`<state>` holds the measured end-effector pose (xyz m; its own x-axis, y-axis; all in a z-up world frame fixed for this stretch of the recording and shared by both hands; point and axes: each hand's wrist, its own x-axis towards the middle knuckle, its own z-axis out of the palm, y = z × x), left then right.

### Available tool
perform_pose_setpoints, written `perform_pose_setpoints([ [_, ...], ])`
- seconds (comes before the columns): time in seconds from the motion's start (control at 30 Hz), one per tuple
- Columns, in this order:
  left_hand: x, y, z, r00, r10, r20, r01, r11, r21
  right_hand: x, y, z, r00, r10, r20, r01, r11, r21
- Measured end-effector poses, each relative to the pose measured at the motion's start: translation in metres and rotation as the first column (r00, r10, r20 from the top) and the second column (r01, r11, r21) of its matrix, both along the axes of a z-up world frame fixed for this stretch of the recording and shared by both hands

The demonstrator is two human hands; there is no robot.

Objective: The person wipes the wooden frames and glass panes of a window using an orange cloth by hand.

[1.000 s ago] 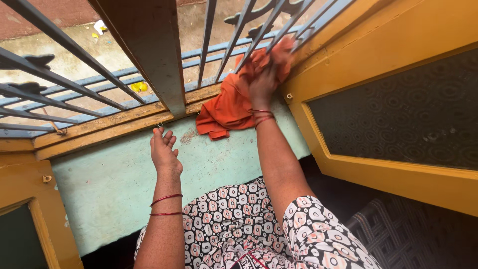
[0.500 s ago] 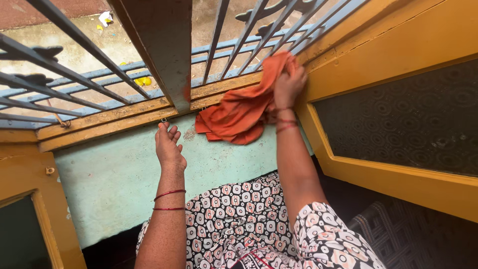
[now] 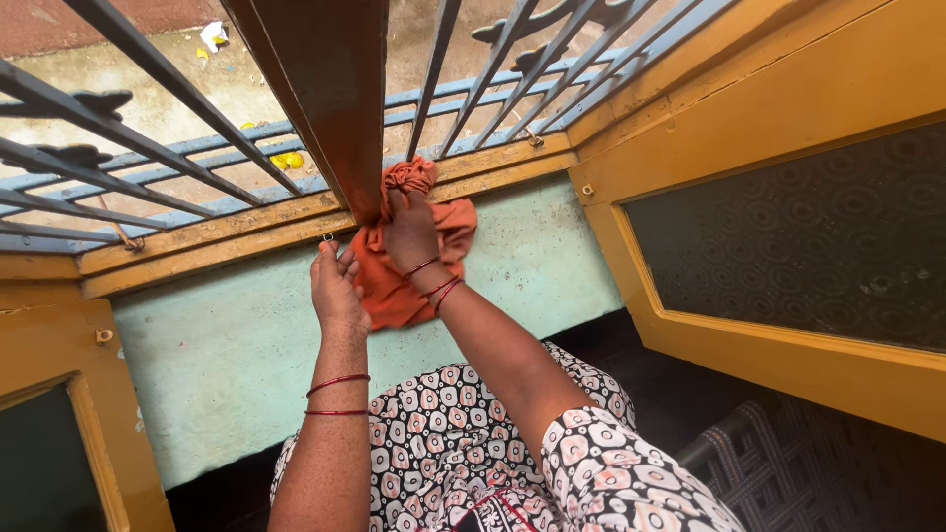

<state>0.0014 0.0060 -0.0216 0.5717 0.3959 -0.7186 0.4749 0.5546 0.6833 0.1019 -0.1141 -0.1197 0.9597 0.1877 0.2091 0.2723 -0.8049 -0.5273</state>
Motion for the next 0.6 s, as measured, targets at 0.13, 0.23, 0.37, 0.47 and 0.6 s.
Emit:
perform_pose_setpoints([
  [0.13,-0.002,0.001,0.003,1.000,-0.004,-0.005,0.004,1.000,0.015,0.008,-0.036,0.023,0.992,0.066,-0.103,-0.081,0.985,-0.151],
  [0.23,-0.007,0.003,0.009,1.000,-0.017,-0.009,0.017,1.000,0.012,0.029,-0.093,0.023,0.991,0.048,0.128,-0.004,0.946,-0.324],
  [0.37,-0.006,0.009,0.012,1.000,0.026,-0.005,-0.026,1.000,-0.014,0.043,-0.147,0.039,0.868,-0.471,-0.156,0.396,0.847,-0.356],
  [0.47,-0.008,0.011,0.008,1.000,0.000,-0.010,-0.001,1.000,-0.013,0.043,-0.147,0.006,0.899,-0.438,-0.030,0.404,0.852,-0.332],
  [0.6,-0.003,0.009,0.000,1.000,0.029,-0.010,-0.029,0.999,-0.033,0.020,-0.085,-0.043,0.989,-0.042,0.139,0.060,0.990,-0.127],
])
